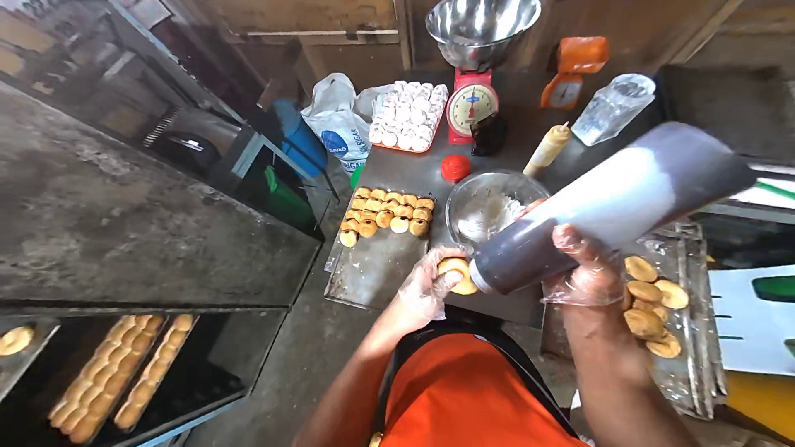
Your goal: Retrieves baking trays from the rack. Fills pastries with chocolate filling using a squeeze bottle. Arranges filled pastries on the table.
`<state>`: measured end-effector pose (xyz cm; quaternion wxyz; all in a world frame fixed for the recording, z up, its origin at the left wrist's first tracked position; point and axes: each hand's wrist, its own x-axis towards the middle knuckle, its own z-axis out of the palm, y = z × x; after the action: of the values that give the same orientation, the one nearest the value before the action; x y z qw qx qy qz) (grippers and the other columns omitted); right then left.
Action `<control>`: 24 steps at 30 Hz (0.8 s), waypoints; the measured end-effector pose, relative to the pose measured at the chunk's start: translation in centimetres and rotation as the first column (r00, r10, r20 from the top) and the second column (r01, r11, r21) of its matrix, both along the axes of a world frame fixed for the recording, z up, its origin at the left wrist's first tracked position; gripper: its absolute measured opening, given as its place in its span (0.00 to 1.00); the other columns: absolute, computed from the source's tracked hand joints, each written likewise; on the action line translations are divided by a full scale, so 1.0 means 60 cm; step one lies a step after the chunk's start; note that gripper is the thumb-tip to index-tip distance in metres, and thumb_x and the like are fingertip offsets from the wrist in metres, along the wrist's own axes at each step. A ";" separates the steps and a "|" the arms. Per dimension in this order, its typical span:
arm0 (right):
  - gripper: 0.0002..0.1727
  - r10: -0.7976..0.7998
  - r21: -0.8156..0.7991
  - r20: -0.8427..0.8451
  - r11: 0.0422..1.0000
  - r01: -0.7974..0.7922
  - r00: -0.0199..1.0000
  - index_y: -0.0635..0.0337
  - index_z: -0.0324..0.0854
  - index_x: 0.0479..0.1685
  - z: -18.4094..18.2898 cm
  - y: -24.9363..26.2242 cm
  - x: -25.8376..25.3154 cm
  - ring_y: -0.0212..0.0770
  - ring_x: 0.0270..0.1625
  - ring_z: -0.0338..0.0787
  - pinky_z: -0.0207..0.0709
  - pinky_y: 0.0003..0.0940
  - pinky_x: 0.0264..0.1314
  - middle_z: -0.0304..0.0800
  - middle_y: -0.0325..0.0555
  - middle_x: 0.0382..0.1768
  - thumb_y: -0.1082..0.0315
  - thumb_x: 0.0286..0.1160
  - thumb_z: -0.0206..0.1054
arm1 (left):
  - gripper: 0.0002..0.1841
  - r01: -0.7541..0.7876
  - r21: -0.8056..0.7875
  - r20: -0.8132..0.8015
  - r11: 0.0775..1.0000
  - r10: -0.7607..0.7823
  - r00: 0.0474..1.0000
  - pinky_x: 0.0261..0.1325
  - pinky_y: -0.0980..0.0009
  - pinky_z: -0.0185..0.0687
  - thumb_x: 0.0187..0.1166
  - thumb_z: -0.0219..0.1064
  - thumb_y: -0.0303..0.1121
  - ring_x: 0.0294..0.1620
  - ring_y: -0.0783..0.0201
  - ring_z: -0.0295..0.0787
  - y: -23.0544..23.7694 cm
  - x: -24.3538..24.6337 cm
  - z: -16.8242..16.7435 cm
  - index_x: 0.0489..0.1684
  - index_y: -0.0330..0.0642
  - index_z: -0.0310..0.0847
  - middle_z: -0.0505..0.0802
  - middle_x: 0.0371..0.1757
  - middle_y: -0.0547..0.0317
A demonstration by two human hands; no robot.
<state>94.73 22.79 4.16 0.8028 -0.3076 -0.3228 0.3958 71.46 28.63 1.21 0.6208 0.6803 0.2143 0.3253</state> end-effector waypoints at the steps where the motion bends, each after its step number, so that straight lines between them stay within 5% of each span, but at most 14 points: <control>1: 0.25 -0.007 -0.002 0.051 1.000 0.007 0.999 0.61 0.83 0.60 -0.003 0.003 0.000 0.52 0.59 0.91 0.86 0.52 0.64 0.91 0.56 0.56 0.63 0.63 0.81 | 0.20 -0.009 0.049 -0.069 0.999 0.012 0.998 0.76 0.62 0.80 0.89 0.58 0.32 0.70 0.61 0.83 -0.001 0.000 0.007 0.73 0.30 0.72 0.85 0.70 0.47; 4: 0.27 -0.144 0.042 0.063 0.989 0.141 0.988 0.64 0.81 0.62 -0.003 0.014 -0.023 0.56 0.61 0.90 0.84 0.56 0.67 0.90 0.59 0.57 0.61 0.66 0.80 | 0.22 -0.118 0.028 -0.032 0.993 0.118 0.992 0.68 0.62 0.86 0.91 0.53 0.36 0.63 0.60 0.87 -0.011 0.017 -0.011 0.76 0.28 0.69 0.85 0.68 0.45; 6: 0.24 -0.224 0.075 -0.049 0.971 0.227 0.973 0.62 0.82 0.62 0.008 0.019 -0.043 0.54 0.65 0.89 0.83 0.54 0.70 0.90 0.57 0.59 0.59 0.71 0.76 | 0.27 -0.147 -0.181 0.178 0.972 0.180 0.967 0.53 0.58 0.93 0.91 0.54 0.39 0.52 0.56 0.91 -0.021 0.038 -0.033 0.79 0.25 0.60 0.85 0.64 0.44; 9: 0.24 -0.199 0.074 -0.192 0.974 0.216 0.961 0.61 0.81 0.63 0.017 0.022 -0.048 0.54 0.69 0.86 0.80 0.53 0.73 0.88 0.58 0.63 0.56 0.73 0.72 | 0.23 -0.037 -0.443 0.392 0.896 0.231 0.891 0.53 0.56 0.92 0.91 0.51 0.32 0.50 0.56 0.93 -0.048 0.054 -0.035 0.81 0.33 0.54 0.89 0.58 0.51; 12: 0.25 -0.041 0.101 -0.091 0.994 0.050 0.995 0.61 0.83 0.60 0.015 0.026 -0.025 0.53 0.64 0.89 0.84 0.51 0.68 0.89 0.58 0.60 0.56 0.68 0.77 | 0.20 -0.012 -0.383 0.335 0.924 0.151 0.930 0.53 0.58 0.92 0.89 0.51 0.28 0.49 0.58 0.92 -0.028 0.031 -0.028 0.78 0.31 0.61 0.90 0.57 0.51; 14: 0.24 0.057 0.066 0.045 0.996 -0.059 0.997 0.60 0.84 0.59 0.018 0.028 -0.007 0.52 0.62 0.90 0.85 0.50 0.66 0.90 0.56 0.58 0.59 0.66 0.78 | 0.20 -0.047 -0.187 0.126 0.981 0.071 0.989 0.53 0.61 0.93 0.90 0.53 0.29 0.50 0.59 0.92 -0.009 0.007 -0.011 0.76 0.27 0.67 0.88 0.60 0.48; 17: 0.24 0.024 0.034 0.145 0.999 -0.029 0.989 0.60 0.84 0.59 0.023 0.033 -0.008 0.52 0.59 0.91 0.86 0.52 0.63 0.91 0.55 0.56 0.62 0.63 0.81 | 0.19 -0.110 0.010 -0.042 0.994 0.110 0.993 0.59 0.65 0.91 0.90 0.55 0.31 0.54 0.63 0.90 -0.009 0.003 0.005 0.73 0.27 0.72 0.86 0.64 0.47; 21: 0.27 -0.237 0.114 0.033 0.966 0.232 0.971 0.64 0.80 0.63 0.022 0.039 -0.041 0.57 0.62 0.90 0.84 0.56 0.66 0.90 0.59 0.58 0.60 0.67 0.79 | 0.28 -0.145 -0.183 0.182 0.972 0.178 0.967 0.51 0.57 0.93 0.90 0.56 0.36 0.48 0.54 0.92 -0.020 0.029 -0.021 0.80 0.24 0.57 0.86 0.60 0.42; 24: 0.27 -0.190 0.141 -0.105 0.969 0.204 0.976 0.63 0.79 0.65 0.029 0.033 -0.046 0.56 0.67 0.87 0.81 0.55 0.71 0.87 0.60 0.63 0.56 0.72 0.74 | 0.25 -0.050 -0.387 0.354 0.921 0.198 0.914 0.55 0.55 0.92 0.88 0.55 0.29 0.51 0.55 0.93 -0.026 0.035 -0.024 0.81 0.29 0.55 0.88 0.59 0.47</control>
<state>91.99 24.75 5.87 0.8729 -0.2584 -0.2829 0.3019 73.57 27.06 -0.22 0.7452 0.4584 0.1886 0.4462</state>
